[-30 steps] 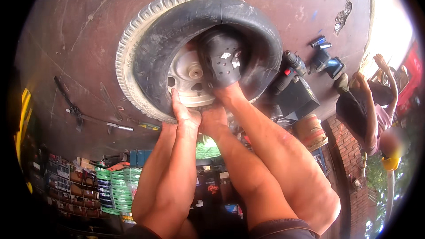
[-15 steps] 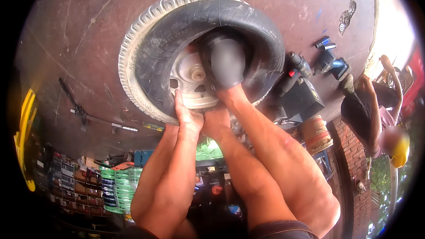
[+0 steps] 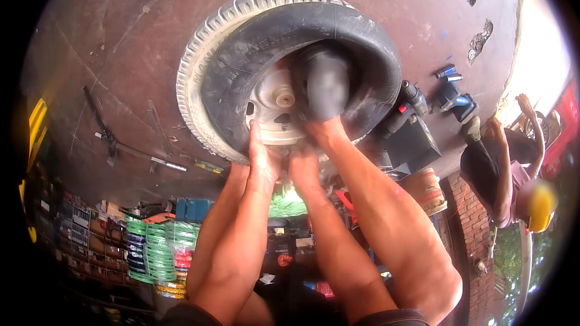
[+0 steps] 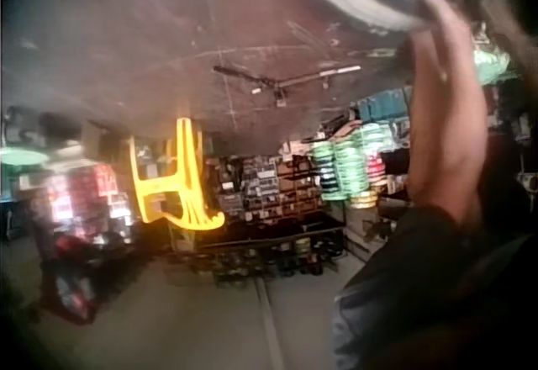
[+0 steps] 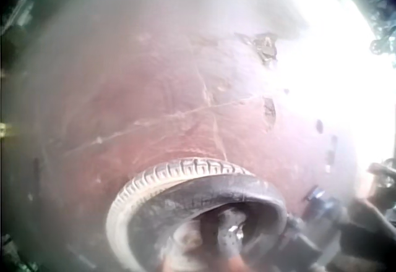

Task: The person repairs an inner tube by unwrapping a patch, sticking and pressing it onto the tube, and then fitting the inner tube into a wheel tire.

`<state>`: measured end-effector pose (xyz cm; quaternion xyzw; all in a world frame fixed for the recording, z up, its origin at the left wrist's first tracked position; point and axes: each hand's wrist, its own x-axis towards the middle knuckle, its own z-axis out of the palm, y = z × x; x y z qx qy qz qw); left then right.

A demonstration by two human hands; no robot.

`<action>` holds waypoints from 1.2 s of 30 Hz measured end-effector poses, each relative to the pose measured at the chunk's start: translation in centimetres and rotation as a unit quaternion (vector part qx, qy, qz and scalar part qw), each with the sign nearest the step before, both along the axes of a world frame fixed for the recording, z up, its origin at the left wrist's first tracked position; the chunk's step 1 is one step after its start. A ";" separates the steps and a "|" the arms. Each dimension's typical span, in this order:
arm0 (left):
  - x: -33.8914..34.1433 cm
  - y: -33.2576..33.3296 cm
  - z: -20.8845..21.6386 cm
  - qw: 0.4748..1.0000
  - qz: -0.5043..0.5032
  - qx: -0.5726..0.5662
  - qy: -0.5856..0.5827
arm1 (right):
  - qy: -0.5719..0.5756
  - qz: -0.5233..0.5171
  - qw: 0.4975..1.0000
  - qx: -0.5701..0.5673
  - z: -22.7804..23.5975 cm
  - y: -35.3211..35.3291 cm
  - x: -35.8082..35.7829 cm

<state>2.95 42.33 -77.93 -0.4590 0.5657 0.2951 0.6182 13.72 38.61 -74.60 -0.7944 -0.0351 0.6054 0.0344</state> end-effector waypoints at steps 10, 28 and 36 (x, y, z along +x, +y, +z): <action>-0.3 1.0 -0.3 0.999 0.016 0.041 0.005 | 0.033 -0.330 0.933 -0.141 -3.0 6.1 -1.2; -0.9 0.5 0.4 0.999 0.012 -0.006 -0.046 | 0.007 0.022 0.991 -0.131 -4.0 1.2 -1.7; -4.4 0.1 4.0 0.993 -0.052 0.081 0.076 | -0.137 0.388 0.879 0.241 6.0 6.7 -9.0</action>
